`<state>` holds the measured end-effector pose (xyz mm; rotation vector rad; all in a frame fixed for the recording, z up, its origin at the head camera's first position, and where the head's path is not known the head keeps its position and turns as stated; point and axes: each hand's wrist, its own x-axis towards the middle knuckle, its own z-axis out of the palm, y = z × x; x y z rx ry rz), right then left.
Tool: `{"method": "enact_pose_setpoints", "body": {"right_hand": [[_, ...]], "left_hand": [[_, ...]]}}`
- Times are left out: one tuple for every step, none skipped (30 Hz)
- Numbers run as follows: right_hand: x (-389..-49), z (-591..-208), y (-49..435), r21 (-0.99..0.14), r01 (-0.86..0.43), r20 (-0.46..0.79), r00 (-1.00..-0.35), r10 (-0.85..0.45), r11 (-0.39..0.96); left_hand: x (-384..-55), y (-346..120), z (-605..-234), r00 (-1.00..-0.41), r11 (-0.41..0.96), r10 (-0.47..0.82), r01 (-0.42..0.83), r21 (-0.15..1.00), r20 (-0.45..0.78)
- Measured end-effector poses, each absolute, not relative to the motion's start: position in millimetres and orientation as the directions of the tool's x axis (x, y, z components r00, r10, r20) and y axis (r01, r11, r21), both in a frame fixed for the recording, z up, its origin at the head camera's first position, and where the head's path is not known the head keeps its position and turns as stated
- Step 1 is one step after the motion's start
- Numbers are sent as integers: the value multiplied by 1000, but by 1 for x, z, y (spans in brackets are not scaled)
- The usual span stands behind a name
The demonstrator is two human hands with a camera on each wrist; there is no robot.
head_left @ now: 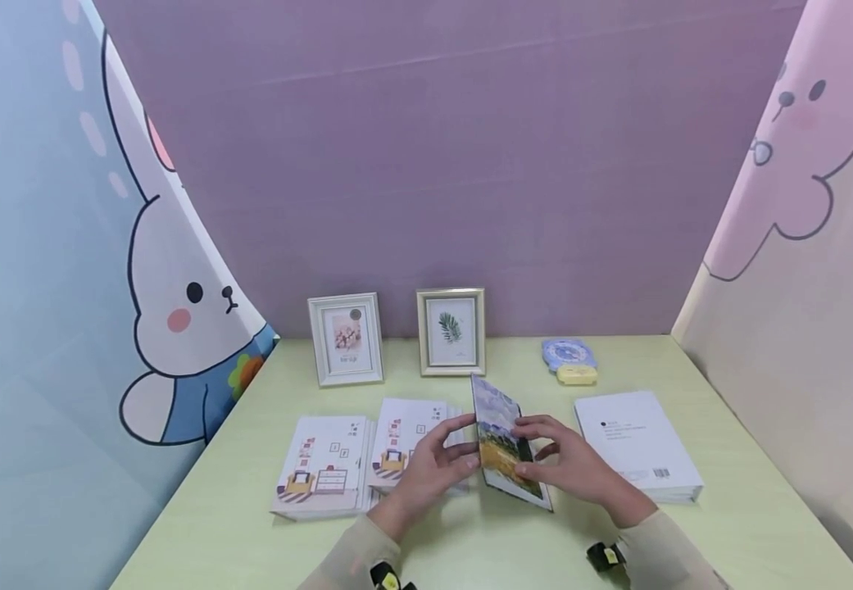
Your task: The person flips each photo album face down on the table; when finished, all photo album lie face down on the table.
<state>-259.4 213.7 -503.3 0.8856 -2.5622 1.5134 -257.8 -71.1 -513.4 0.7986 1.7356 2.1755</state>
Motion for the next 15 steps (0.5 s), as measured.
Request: {"method": "enact_pose_setpoints", "body": {"right_hand": [[-259, -503, 213, -801, -489, 313, -834, -454, 345], [-259, -503, 213, -808, -487, 316, -833, -455, 332], [-259, -503, 212, -815, -483, 316, -834, -453, 320], [-259, -503, 212, -823, -477, 315, -836, -450, 310], [-259, -504, 212, -827, -475, 315, -835, -450, 302], [-259, -504, 211, -834, -467, 312, -838, -448, 294], [-259, -505, 211, -840, -461, 309, -840, -447, 286], [-259, -505, 211, -845, -456, 306, -841, -446, 279], [-260, -506, 211, -851, -452, 305, -841, -447, 269], [-260, -506, 210, -856, -448, 304, -840, -450, 258], [-259, -506, 210, -860, -445, 303, -838, -454, 247], [-259, -506, 210, -866, -439, 301, -839, -454, 238], [-259, -506, 210, -871, -436, 300, -838, -457, 227], [-259, -506, 210, -875, -432, 299, -837, -458, 219], [-259, -505, 209, -877, -430, 298, -837, -460, 213]], "left_hand": [[-258, -71, -513, -820, -264, 507, 145, 954, 265], [-258, -71, -513, -818, -265, 508, 150, 952, 270], [-258, -71, -513, -814, -268, 511, 153, 951, 275], [-258, -71, -513, -810, -271, 516, 156, 950, 280], [-257, -71, -512, -805, -276, 519, 161, 948, 288], [-257, -71, -512, -799, -279, 523, 168, 945, 296], [-258, -71, -512, -793, -283, 526, 176, 943, 306], [-258, -71, -512, -788, -285, 528, 185, 941, 315], [-258, -71, -512, -784, -286, 530, 193, 939, 323], [-258, -71, -513, -781, -286, 530, 201, 937, 329], [-258, -70, -513, -780, -283, 529, 209, 936, 334], [-258, -70, -513, -780, -280, 529, 214, 936, 336], [-258, -70, -513, -779, -277, 529, 217, 936, 337], [-258, -70, -514, -779, -277, 530, 215, 936, 336], [-258, -70, -514, -779, -278, 531, 212, 937, 334]]}}
